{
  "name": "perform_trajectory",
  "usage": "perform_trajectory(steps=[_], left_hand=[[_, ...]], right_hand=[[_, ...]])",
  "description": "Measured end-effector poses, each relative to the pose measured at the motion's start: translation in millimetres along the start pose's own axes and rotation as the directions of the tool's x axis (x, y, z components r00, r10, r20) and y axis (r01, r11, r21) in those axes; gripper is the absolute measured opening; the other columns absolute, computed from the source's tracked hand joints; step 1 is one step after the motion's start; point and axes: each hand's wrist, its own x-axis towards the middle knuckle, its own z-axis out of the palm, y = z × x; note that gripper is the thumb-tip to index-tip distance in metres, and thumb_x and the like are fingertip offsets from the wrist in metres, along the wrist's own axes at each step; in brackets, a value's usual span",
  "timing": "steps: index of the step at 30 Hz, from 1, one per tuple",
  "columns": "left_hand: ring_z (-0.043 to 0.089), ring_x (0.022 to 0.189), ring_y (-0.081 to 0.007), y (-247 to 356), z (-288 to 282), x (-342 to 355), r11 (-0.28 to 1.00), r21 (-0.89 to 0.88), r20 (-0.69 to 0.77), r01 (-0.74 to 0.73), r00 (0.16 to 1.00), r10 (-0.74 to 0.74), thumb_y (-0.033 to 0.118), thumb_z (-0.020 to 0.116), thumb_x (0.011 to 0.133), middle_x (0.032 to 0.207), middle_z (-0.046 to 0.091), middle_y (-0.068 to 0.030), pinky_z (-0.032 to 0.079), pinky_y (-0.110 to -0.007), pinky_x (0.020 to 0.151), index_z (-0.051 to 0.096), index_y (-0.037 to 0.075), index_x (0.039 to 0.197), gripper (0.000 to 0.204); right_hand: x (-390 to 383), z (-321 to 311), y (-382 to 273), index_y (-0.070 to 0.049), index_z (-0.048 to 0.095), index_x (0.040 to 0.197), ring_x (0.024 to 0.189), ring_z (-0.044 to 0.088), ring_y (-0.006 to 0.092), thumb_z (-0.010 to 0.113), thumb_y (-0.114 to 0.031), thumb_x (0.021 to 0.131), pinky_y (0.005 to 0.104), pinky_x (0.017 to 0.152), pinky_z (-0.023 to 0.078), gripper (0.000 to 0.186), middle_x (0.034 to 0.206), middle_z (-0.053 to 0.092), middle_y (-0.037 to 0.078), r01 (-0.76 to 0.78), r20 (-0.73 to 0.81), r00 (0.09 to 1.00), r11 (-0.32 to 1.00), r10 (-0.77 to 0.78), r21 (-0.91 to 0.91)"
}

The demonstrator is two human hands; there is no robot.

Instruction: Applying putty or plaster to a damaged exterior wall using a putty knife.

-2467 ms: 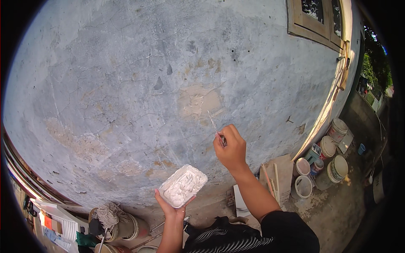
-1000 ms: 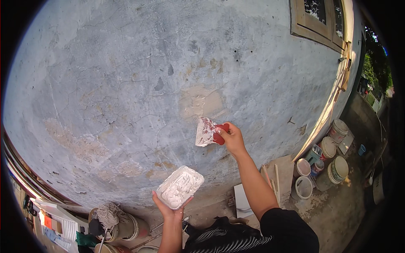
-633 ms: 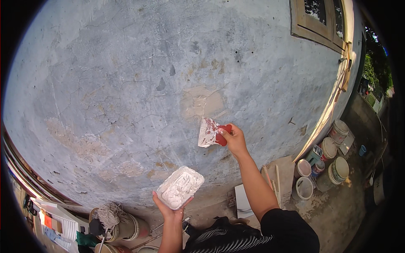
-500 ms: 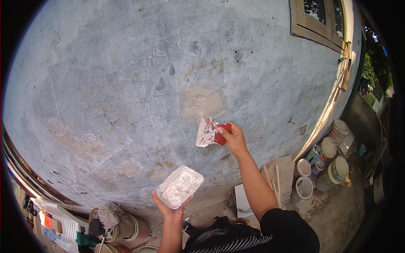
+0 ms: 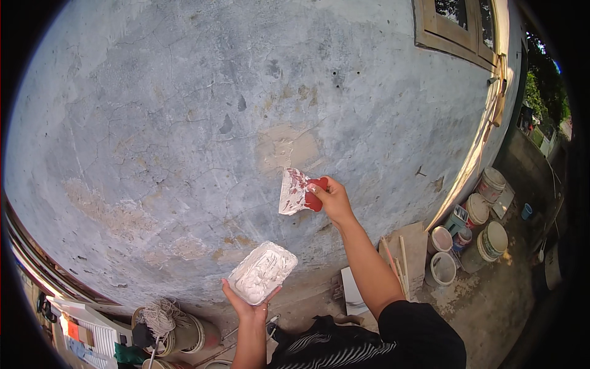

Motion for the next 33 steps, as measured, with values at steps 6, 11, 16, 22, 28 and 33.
perform_trajectory(steps=[6,11,16,22,28,33], left_hand=[[0.054,0.131,-0.0478,1,-5,2,1.000,-0.013,0.003,-0.009,1.000,0.009,0.077,0.027,0.093,0.151,0.050,-0.0174,0.049,-0.075,0.089,0.036,0.013,0.156,0.090],[0.053,0.132,-0.0482,-1,-3,1,1.000,-0.012,-0.003,-0.007,1.000,0.007,0.077,0.027,0.093,0.151,0.050,-0.0175,0.047,-0.076,0.091,0.036,0.013,0.156,0.090],[0.053,0.131,-0.0483,0,-5,3,1.000,-0.015,-0.020,-0.009,1.000,0.008,0.077,0.027,0.093,0.151,0.050,-0.0177,0.047,-0.076,0.091,0.036,0.013,0.155,0.090],[0.054,0.131,-0.0481,-1,-3,5,1.000,-0.010,-0.020,-0.003,1.000,0.003,0.078,0.027,0.093,0.151,0.050,-0.0175,0.047,-0.076,0.091,0.036,0.013,0.156,0.091],[0.053,0.132,-0.0478,1,-1,3,1.000,-0.006,-0.032,-0.006,0.999,0.005,0.079,0.027,0.092,0.151,0.050,-0.0170,0.046,-0.076,0.091,0.036,0.014,0.156,0.091],[0.054,0.131,-0.0477,-1,-2,4,1.000,-0.003,-0.009,-0.003,1.000,0.003,0.078,0.027,0.092,0.151,0.050,-0.0172,0.046,-0.076,0.091,0.036,0.013,0.156,0.091]], right_hand=[[-7,1,-2,-0.004,0.066,0.101,0.081,0.063,0.0074,0.069,-0.014,0.099,0.0260,0.074,0.052,0.010,0.093,0.071,0.002,-0.031,-0.031,0.999,0.996,0.034,0.083],[-4,0,1,-0.005,0.066,0.102,0.081,0.064,0.0080,0.070,-0.014,0.098,0.0256,0.075,0.051,0.010,0.094,0.071,0.003,-0.053,-0.003,0.999,0.997,0.053,0.053],[-6,0,2,-0.005,0.066,0.102,0.081,0.063,0.0078,0.070,-0.014,0.098,0.0255,0.075,0.051,0.011,0.094,0.072,0.002,-0.071,0.000,0.997,0.991,0.072,0.109],[-5,2,5,-0.005,0.065,0.101,0.081,0.064,0.0078,0.070,-0.015,0.098,0.0257,0.075,0.052,0.011,0.094,0.072,0.002,-0.068,0.011,0.998,0.994,0.068,0.090],[-6,1,3,-0.005,0.065,0.100,0.080,0.063,0.0071,0.069,-0.014,0.098,0.0253,0.074,0.051,0.010,0.093,0.072,0.002,-0.066,0.006,0.998,0.992,0.065,0.107],[-5,-2,10,-0.005,0.065,0.100,0.080,0.063,0.0072,0.069,-0.014,0.098,0.0254,0.073,0.051,0.009,0.093,0.072,0.002,-0.059,0.007,0.998,0.995,0.059,0.079]])
